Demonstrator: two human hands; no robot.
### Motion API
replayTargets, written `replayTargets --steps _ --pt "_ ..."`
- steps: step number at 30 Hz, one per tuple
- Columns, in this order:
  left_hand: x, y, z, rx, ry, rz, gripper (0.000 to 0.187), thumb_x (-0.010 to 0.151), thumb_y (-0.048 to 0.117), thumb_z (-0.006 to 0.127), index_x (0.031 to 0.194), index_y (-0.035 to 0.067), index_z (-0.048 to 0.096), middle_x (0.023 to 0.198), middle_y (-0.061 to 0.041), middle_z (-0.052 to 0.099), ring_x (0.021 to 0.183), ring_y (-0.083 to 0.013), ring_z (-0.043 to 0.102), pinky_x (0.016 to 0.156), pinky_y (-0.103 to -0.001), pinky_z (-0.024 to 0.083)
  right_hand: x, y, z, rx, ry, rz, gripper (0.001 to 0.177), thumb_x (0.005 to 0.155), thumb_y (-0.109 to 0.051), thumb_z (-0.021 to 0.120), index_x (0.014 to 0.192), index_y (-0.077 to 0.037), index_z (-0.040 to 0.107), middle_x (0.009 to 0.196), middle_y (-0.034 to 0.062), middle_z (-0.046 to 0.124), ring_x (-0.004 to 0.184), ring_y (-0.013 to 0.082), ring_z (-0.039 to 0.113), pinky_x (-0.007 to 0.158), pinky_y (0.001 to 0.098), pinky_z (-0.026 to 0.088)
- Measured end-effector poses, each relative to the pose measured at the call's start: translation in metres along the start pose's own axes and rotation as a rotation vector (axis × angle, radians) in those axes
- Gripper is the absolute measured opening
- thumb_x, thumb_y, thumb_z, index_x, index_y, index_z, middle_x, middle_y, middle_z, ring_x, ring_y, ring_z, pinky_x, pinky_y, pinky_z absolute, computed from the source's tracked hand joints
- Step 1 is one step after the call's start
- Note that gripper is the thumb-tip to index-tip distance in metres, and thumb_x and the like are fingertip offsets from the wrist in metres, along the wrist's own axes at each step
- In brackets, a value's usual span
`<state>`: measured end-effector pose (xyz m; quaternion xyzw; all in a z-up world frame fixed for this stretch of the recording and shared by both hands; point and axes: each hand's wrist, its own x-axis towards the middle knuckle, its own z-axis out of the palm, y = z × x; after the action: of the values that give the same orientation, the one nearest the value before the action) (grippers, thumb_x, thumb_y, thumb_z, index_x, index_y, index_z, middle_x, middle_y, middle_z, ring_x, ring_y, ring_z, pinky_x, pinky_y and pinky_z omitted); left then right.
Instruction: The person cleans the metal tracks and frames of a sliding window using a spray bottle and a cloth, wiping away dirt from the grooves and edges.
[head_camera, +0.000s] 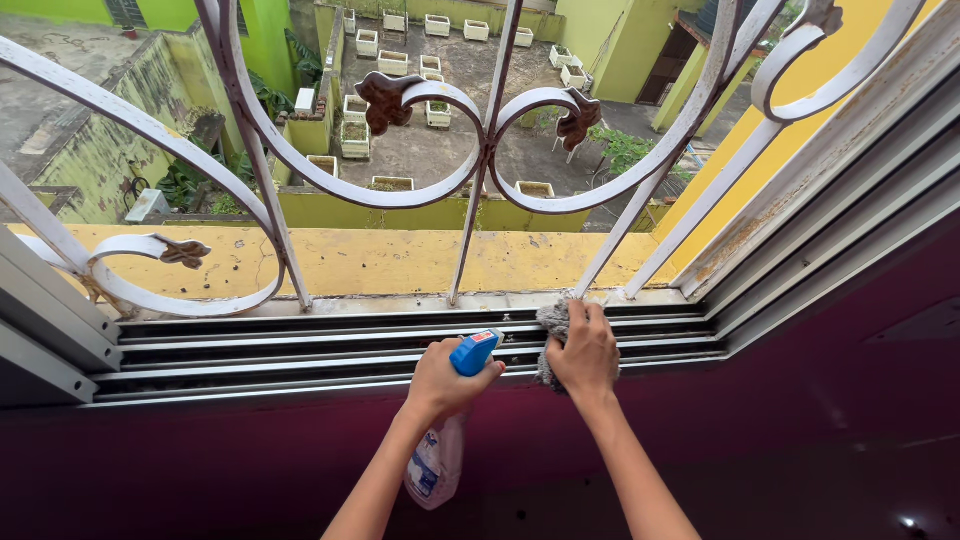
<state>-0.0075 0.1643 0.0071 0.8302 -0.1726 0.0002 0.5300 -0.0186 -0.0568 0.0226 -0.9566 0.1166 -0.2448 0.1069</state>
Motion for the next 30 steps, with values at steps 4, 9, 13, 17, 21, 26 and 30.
replayTargets --steps 4,9,13,17,21,26,30 --pt "0.003 -0.001 -0.002 -0.064 -0.031 -0.053 0.036 0.072 0.045 0.081 0.072 0.009 0.074 0.065 -0.009 0.073 0.06 -0.0248 0.072 0.063 -0.036 0.056 -0.01 -0.043 0.007 0.044 -0.011 -0.052 0.053 0.073 -0.014 0.077 0.124 -0.008 0.063 0.117 0.0153 0.064 0.105 0.0359 0.069 0.083 0.0482 0.06" --pt "-0.002 -0.002 -0.004 0.041 -0.061 -0.003 0.038 0.073 0.047 0.081 0.072 0.009 0.075 0.067 -0.009 0.073 0.063 -0.0248 0.072 0.064 -0.036 0.057 -0.019 -0.065 0.015 0.153 0.026 -0.076 0.056 0.066 -0.018 0.08 0.121 -0.009 0.069 0.115 0.0109 0.066 0.105 0.034 0.067 0.087 0.047 0.058" --pt "0.0 -0.002 -0.004 0.022 -0.084 -0.026 0.039 0.073 0.048 0.079 0.073 0.01 0.076 0.067 -0.009 0.074 0.062 -0.0241 0.073 0.065 -0.036 0.058 -0.017 -0.06 0.016 0.15 0.088 -0.122 0.055 0.065 -0.021 0.081 0.118 -0.01 0.071 0.114 0.0097 0.068 0.107 0.0325 0.068 0.093 0.0467 0.055" --pt "0.003 -0.007 0.004 0.039 -0.024 -0.079 0.044 0.07 0.052 0.081 0.076 0.009 0.075 0.068 -0.009 0.074 0.063 -0.0234 0.073 0.065 -0.037 0.058 -0.015 -0.056 0.014 0.002 0.284 -0.281 0.06 0.057 -0.03 0.086 0.111 -0.01 0.069 0.116 0.0117 0.068 0.116 0.0378 0.065 0.096 0.0586 0.047" --pt "0.006 -0.007 0.008 0.042 -0.053 -0.155 0.046 0.067 0.056 0.081 0.077 0.011 0.076 0.068 -0.008 0.076 0.064 -0.0215 0.074 0.068 -0.036 0.057 -0.013 -0.043 0.006 0.224 -0.093 -0.073 0.058 0.076 -0.022 0.081 0.129 -0.008 0.062 0.128 0.0131 0.064 0.117 0.0354 0.064 0.095 0.0459 0.054" --pt "0.013 -0.012 0.011 0.076 -0.059 -0.295 0.061 0.062 0.066 0.082 0.084 0.01 0.075 0.074 -0.008 0.076 0.07 -0.0211 0.075 0.07 -0.036 0.058 0.0 0.008 -0.003 0.191 -0.098 -0.028 0.06 0.074 -0.014 0.079 0.131 -0.009 0.06 0.129 0.0114 0.065 0.115 0.0326 0.067 0.096 0.0429 0.057" --pt "0.013 -0.021 0.023 0.102 -0.03 -0.373 0.067 0.06 0.072 0.079 0.089 0.012 0.077 0.077 -0.006 0.077 0.074 -0.0191 0.076 0.074 -0.035 0.059 0.021 0.078 -0.013 0.087 -0.035 -0.005 0.057 0.073 -0.014 0.081 0.126 -0.007 0.06 0.125 0.0137 0.065 0.114 0.0351 0.066 0.094 0.0461 0.057"
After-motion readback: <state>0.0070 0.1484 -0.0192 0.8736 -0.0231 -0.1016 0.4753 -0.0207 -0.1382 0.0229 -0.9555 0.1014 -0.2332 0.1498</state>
